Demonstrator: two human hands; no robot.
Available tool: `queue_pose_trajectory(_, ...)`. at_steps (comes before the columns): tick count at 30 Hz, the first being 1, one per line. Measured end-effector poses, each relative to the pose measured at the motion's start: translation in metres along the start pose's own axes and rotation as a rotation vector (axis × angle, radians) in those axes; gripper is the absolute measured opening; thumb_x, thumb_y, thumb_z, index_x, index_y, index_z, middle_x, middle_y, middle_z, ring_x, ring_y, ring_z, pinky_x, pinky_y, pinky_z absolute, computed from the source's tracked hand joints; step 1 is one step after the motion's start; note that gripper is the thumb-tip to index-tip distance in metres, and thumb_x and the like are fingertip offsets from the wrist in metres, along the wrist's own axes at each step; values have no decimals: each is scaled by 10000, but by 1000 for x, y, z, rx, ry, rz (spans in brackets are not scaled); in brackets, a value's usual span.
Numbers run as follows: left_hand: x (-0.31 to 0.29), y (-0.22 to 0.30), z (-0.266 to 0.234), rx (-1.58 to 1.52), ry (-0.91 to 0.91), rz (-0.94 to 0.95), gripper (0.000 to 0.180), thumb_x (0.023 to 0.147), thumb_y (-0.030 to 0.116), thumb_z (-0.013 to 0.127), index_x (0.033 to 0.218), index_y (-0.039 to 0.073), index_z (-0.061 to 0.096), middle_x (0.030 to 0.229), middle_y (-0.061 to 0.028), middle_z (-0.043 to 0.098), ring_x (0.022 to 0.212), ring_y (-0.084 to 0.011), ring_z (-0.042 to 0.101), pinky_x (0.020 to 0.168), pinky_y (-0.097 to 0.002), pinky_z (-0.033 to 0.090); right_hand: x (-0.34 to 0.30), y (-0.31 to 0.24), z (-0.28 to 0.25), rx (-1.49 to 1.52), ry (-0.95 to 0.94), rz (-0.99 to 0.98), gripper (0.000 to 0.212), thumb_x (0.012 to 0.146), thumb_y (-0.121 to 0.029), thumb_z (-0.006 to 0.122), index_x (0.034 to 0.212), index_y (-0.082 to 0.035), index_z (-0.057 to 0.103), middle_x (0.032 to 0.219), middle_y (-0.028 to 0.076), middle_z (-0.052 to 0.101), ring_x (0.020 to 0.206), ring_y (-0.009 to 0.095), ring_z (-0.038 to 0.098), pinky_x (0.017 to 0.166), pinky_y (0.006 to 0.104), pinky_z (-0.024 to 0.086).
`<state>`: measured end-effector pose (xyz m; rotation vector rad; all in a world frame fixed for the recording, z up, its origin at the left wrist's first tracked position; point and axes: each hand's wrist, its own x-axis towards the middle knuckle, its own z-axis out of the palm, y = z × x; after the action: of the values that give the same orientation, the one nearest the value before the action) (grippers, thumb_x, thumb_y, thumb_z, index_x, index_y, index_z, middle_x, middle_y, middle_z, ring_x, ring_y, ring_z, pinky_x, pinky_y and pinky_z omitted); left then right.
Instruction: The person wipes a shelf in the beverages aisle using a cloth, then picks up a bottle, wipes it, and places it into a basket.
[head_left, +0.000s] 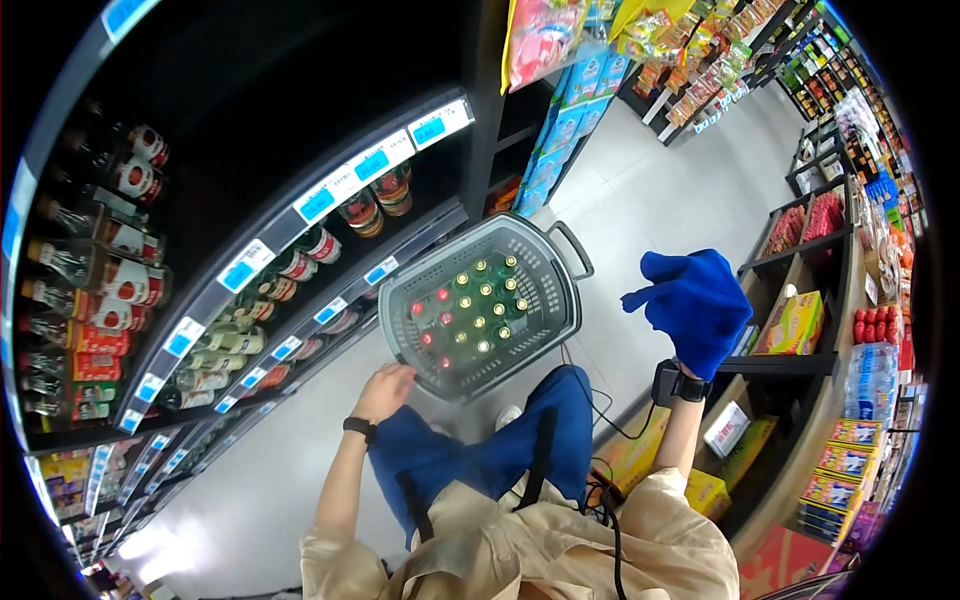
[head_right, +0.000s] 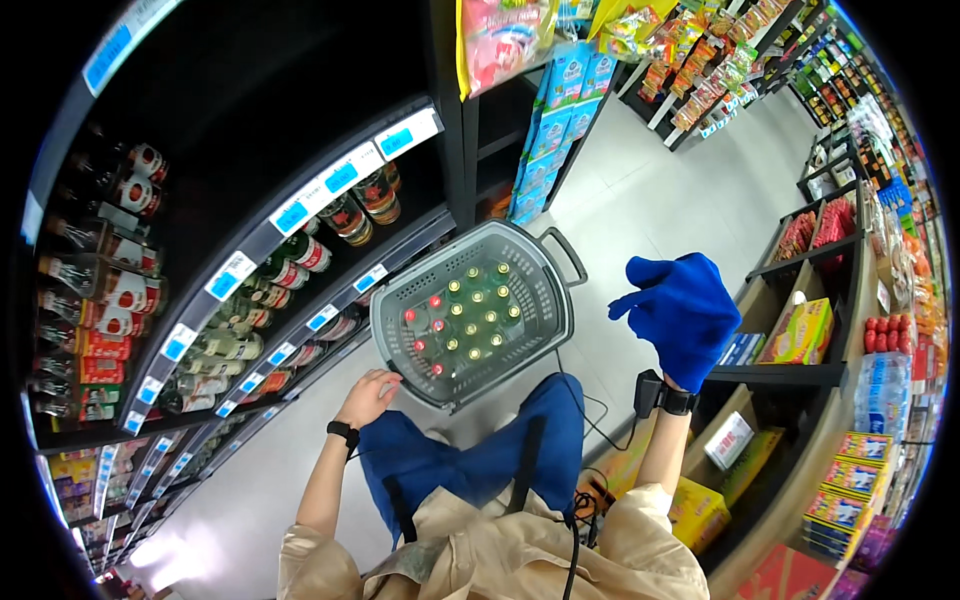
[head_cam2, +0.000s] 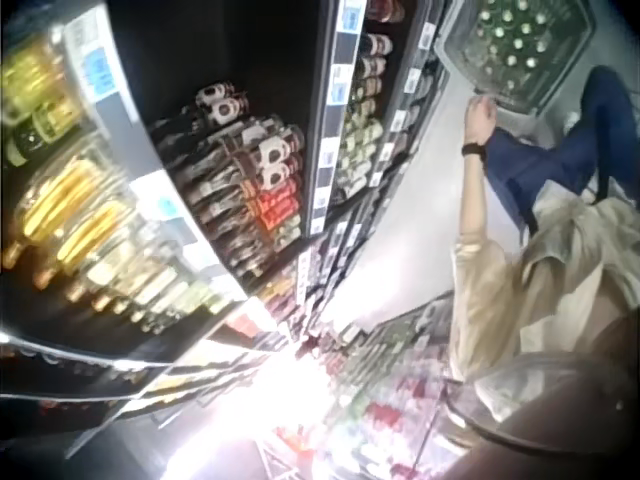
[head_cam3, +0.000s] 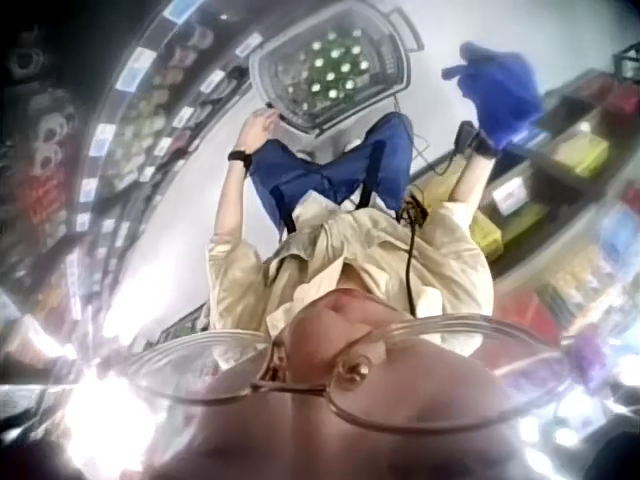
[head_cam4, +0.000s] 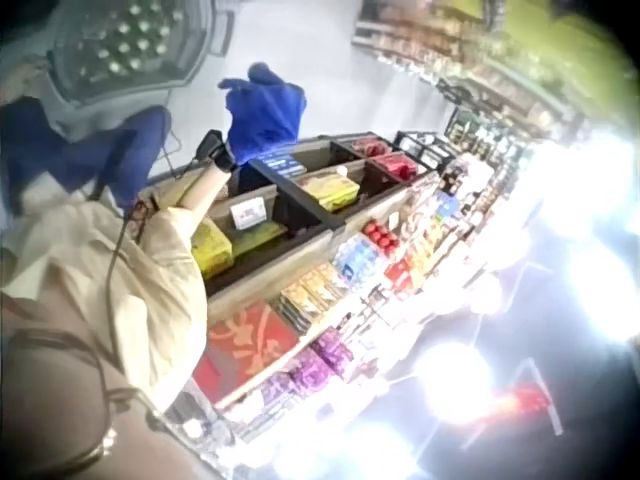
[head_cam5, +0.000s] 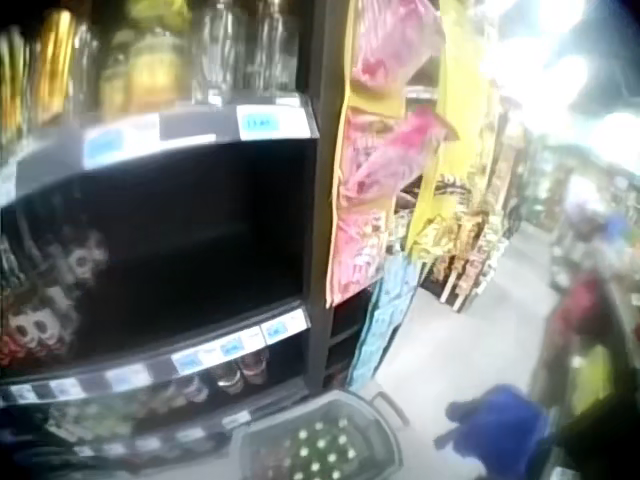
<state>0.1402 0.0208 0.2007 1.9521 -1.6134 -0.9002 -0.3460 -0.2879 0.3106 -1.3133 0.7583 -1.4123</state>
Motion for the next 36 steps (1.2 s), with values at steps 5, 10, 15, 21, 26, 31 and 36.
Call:
queue_pose_trajectory(5,27,-34,55,22,74,41,388,889,148,695,1265,84,624,1190,-138,665,1163,-360,588,996,-436,505,-17,108,-14,376,-24,75,714,1028,-592,461,1551,-115,368,1542,143,454,1374,319,468,1163,516,366)
queue_pose_trajectory(10,44,-68,88,46,144,140,470,883,125,715,1323,40,576,1261,-176,618,1175,-376,582,1013,-429,493,-34,163,-4,302,171,16,751,1024,-615,437,1582,-130,311,1591,174,384,1427,372,410,1176,573,339)
queue_pose_trajectory(15,65,-79,96,-68,139,57,567,798,85,776,1323,14,574,1236,-183,617,1184,-371,590,1020,-423,487,-49,195,12,313,170,61,752,1029,-617,411,1599,-145,276,1621,185,335,1452,401,375,1179,598,328)
queue_pose_trajectory(21,70,-96,148,95,10,15,620,712,53,812,1284,-1,581,1211,-191,613,1158,-371,614,986,-429,520,-92,203,40,336,209,172,733,1044,-611,356,1603,-145,262,1627,194,320,1458,417,362,1173,618,327)
queue_pose_trajectory(26,95,-95,192,419,-244,-83,539,716,88,805,1213,15,611,1180,-209,626,1121,-395,644,924,-476,563,-102,213,26,534,54,149,637,1076,-500,370,1569,-100,316,1560,194,426,1381,377,471,1140,545,408)
queue_pose_trajectory(31,118,-105,218,638,-374,-92,257,836,72,678,1091,35,686,1110,-222,666,1039,-372,695,847,-469,589,-107,232,35,387,114,133,627,1077,-503,381,1558,-103,343,1556,192,430,1387,381,466,1120,555,427)
queue_pose_trajectory(36,120,-119,230,715,-246,22,213,915,95,603,1112,66,677,1024,-167,686,985,-328,713,790,-440,602,-111,241,42,508,21,132,611,1081,-493,379,1545,-95,376,1533,179,466,1365,347,493,1116,507,435)
